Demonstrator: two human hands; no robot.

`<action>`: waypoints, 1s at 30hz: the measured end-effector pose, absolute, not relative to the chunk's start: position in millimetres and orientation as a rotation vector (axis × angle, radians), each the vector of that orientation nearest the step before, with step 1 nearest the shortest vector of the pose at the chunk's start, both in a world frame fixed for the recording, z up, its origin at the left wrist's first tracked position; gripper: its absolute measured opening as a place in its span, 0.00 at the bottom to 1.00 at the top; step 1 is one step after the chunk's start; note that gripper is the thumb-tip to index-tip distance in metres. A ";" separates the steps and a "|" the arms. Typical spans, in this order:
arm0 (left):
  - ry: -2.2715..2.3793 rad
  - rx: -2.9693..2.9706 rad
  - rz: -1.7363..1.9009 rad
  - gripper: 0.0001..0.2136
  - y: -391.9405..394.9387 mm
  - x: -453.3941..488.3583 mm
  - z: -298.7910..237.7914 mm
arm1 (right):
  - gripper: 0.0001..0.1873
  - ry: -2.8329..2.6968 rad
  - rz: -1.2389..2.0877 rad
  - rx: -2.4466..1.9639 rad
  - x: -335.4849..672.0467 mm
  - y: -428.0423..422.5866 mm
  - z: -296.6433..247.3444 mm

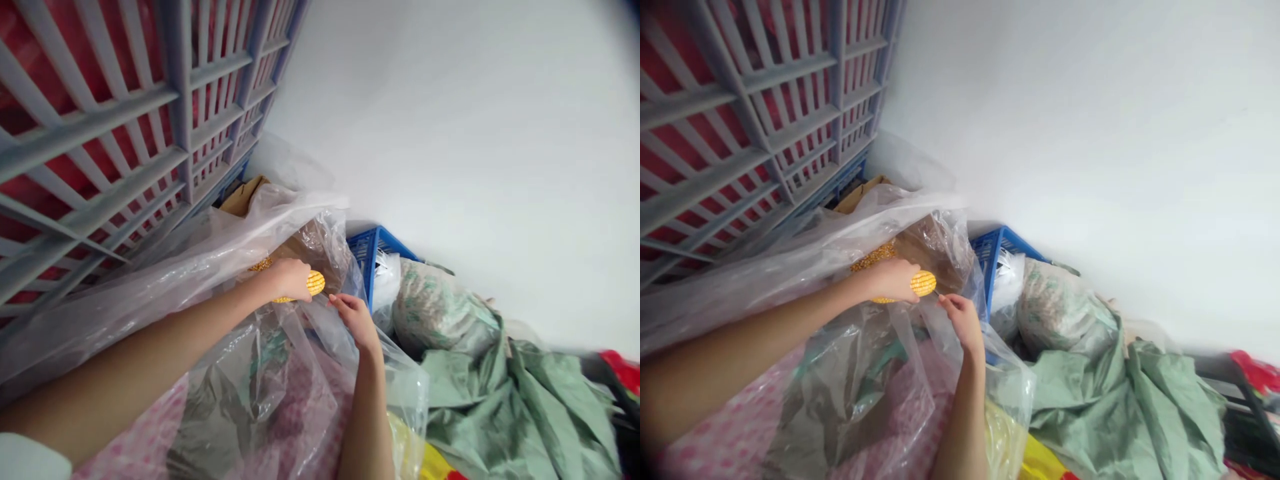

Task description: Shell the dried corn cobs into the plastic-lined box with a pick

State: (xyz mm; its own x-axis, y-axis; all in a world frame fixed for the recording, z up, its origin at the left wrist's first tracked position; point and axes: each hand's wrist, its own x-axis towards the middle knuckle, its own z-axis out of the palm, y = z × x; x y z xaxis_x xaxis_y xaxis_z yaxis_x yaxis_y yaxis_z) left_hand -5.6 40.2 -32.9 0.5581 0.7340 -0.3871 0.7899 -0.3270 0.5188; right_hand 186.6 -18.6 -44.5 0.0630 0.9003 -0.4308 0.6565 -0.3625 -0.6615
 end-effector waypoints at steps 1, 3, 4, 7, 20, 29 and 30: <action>1.230 2.119 -0.105 0.26 40.2 -5.5 -33.9 | 0.19 -1.612 1.158 -2.053 185.4 -18.4 -45.8; 1.241 2.136 -0.099 0.26 41.0 -5.0 -36.8 | 0.19 -1.683 1.094 -2.049 182.2 -17.4 -48.9; 1.243 2.144 -0.096 0.26 41.8 -4.7 -38.5 | 0.19 -1.704 1.070 -2.051 180.4 -16.8 -50.5; 1.245 2.158 -0.111 0.26 44.3 -3.6 -43.3 | 0.18 -1.722 1.031 -2.073 176.1 -14.8 -54.4; 1.300 2.124 -0.204 0.30 53.3 3.4 -55.3 | 0.14 -1.743 0.877 -2.143 173.4 -9.6 -49.7; 1.275 2.119 -0.064 0.24 56.7 2.0 -56.4 | 0.15 -1.710 0.871 -2.044 182.9 -7.7 -45.7; 1.262 2.117 -0.043 0.24 56.7 1.5 -55.9 | 0.15 -1.709 0.874 -2.027 184.0 -8.0 -45.1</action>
